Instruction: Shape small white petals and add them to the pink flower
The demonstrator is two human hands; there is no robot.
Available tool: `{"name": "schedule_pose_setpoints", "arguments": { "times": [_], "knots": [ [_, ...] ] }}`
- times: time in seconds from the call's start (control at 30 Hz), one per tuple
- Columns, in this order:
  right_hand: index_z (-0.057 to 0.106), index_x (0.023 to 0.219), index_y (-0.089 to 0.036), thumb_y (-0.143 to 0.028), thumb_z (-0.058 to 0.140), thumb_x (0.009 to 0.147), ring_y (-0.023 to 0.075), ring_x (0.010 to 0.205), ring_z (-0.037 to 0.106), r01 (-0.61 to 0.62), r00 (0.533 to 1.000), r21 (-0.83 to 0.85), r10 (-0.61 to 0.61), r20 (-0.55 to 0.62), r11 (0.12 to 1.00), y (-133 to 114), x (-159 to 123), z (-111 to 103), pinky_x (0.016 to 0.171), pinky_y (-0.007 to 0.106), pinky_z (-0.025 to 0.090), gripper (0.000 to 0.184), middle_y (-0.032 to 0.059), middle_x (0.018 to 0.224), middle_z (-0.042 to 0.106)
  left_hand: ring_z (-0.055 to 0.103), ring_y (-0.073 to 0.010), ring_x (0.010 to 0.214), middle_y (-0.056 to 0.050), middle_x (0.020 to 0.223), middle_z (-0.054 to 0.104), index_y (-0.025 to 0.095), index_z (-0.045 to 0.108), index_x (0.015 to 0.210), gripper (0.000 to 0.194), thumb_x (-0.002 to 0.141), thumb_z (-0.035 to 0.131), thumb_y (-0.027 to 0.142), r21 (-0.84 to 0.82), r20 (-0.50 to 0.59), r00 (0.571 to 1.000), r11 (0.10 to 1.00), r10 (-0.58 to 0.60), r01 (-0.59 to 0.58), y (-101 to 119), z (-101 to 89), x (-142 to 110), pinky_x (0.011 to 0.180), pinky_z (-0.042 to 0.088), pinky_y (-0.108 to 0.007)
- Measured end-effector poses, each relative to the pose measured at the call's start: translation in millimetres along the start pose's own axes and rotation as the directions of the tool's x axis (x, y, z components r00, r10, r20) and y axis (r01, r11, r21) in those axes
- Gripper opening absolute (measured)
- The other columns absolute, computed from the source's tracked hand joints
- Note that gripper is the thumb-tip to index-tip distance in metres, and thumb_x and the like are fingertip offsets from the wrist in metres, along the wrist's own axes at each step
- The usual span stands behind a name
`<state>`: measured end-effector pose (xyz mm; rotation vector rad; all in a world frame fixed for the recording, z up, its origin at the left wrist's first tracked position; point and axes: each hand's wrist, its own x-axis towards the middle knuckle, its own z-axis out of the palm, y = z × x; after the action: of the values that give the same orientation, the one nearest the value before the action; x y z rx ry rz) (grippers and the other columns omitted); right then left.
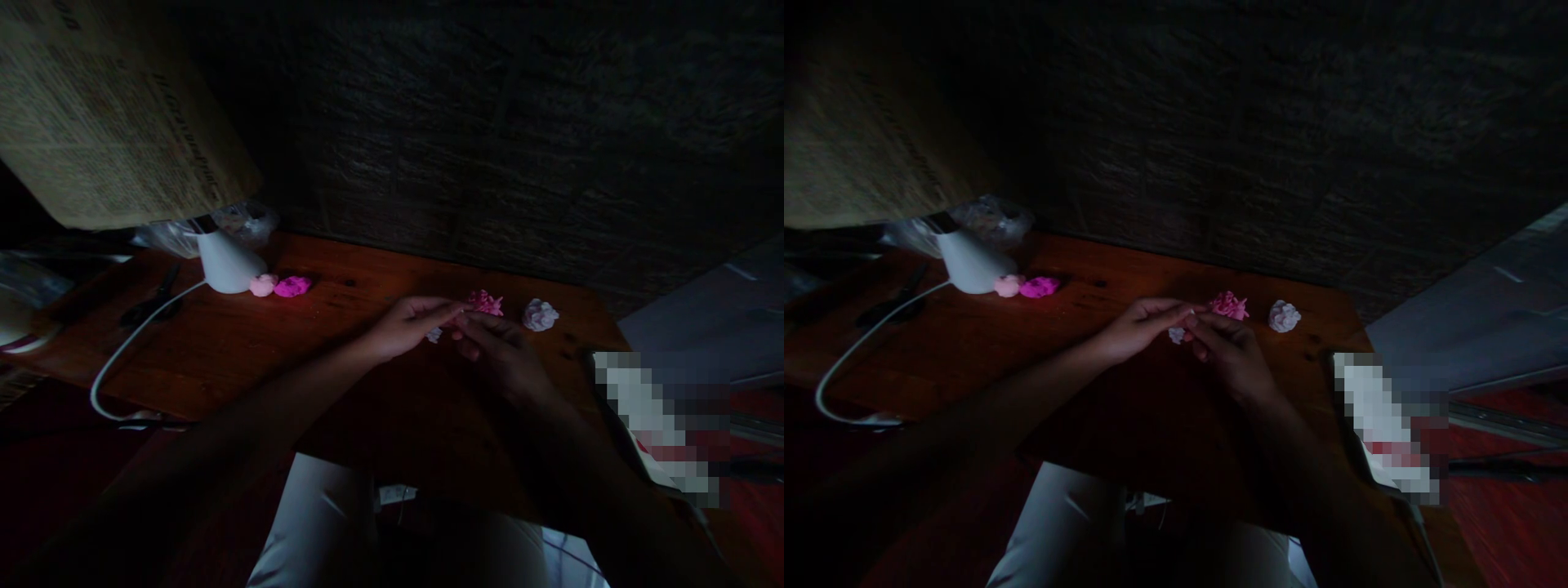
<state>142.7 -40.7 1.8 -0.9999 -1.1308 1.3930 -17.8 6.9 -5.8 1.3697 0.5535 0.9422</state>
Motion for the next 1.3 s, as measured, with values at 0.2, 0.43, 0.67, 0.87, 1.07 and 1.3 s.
{"name": "schedule_pose_setpoints", "arguments": {
  "times": [0.2,0.43,0.67,0.87,1.07,1.3],
  "knots": [
    [0.075,0.074,-0.02,-0.053,0.078,0.074,0.0086,0.052,0.04,-0.002,1.0,-0.022,0.001,-0.031,1.0,-0.4,-0.2,5.8,0.05,0.026,0.029,0.033,-0.0013,0.06,0.057,0.063,-0.0147,0.078,-0.006,0.079,0.071,0.013,0.076,0.091,0.042,0.081,0.07,0.054,0.004,-0.049,0.999,1.0,-0.002,0.002,-1.2,-2.3,1.6,0.076,0.047,-0.028],
    [0.077,0.08,-0.02,-0.052,0.08,0.07,0.0094,0.055,0.04,-0.048,0.999,-0.04,0.048,0.01,0.998,-2.9,0.6,4.2,0.051,0.026,0.03,0.033,0.0001,0.065,0.06,0.062,-0.0133,0.076,-0.005,0.08,0.07,0.014,0.076,0.097,0.041,0.081,0.07,0.052,0.001,-0.052,0.999,1.0,0.007,-0.007,-1.6,-1.9,1.8,0.072,0.047,-0.025],
    [0.076,0.079,-0.022,-0.049,0.079,0.074,0.0093,0.054,0.037,0.017,1.0,-0.028,-0.017,0.005,0.999,2.2,0.8,1.4,0.051,0.027,0.026,0.028,-0.0016,0.063,0.058,0.062,-0.013,0.075,-0.004,0.078,0.07,0.015,0.077,0.094,0.036,0.078,0.076,0.046,-0.02,-0.024,0.999,0.999,0.029,-0.029,-0.1,-3.2,1.8,0.072,0.048,-0.026],
    [0.076,0.077,-0.02,-0.046,0.082,0.07,0.0083,0.054,0.038,-0.057,0.998,0.055,0.056,0.021,0.997,-1.3,-0.6,5.0,0.05,0.026,0.027,0.027,0.0004,0.069,0.063,0.061,-0.0102,0.071,-0.002,0.077,0.07,0.015,0.076,0.086,0.029,0.075,0.08,0.041,-0.145,-0.031,1.0,0.989,-0.001,-0.003,-2.3,-3.8,2.0,0.072,0.047,-0.025],
    [0.075,0.076,-0.021,-0.044,0.087,0.064,0.0075,0.055,0.036,-0.159,0.987,0.198,0.157,0.027,0.967,-2.8,-0.1,6.1,0.049,0.023,0.031,0.027,0.0007,0.075,0.067,0.065,-0.0113,0.077,-0.004,0.084,0.073,0.015,0.077,0.088,0.034,0.072,0.082,0.045,-0.211,-0.035,0.997,0.976,-0.063,0.054,-2.1,-2.6,2.2,0.077,0.049,-0.026],
    [0.076,0.078,-0.022,-0.036,0.087,0.065,0.007,0.055,0.036,-0.133,0.99,0.182,0.137,-0.013,0.974,-2.0,1.9,1.9,0.05,0.023,0.031,0.023,-0.0006,0.076,0.065,0.068,-0.0157,0.087,-0.008,0.093,0.076,0.015,0.078,0.093,0.036,0.073,0.08,0.045,-0.19,-0.022,0.998,0.98,-0.063,0.058,-1.5,0.5,2.7,0.089,0.05,-0.033]
  ]
}}
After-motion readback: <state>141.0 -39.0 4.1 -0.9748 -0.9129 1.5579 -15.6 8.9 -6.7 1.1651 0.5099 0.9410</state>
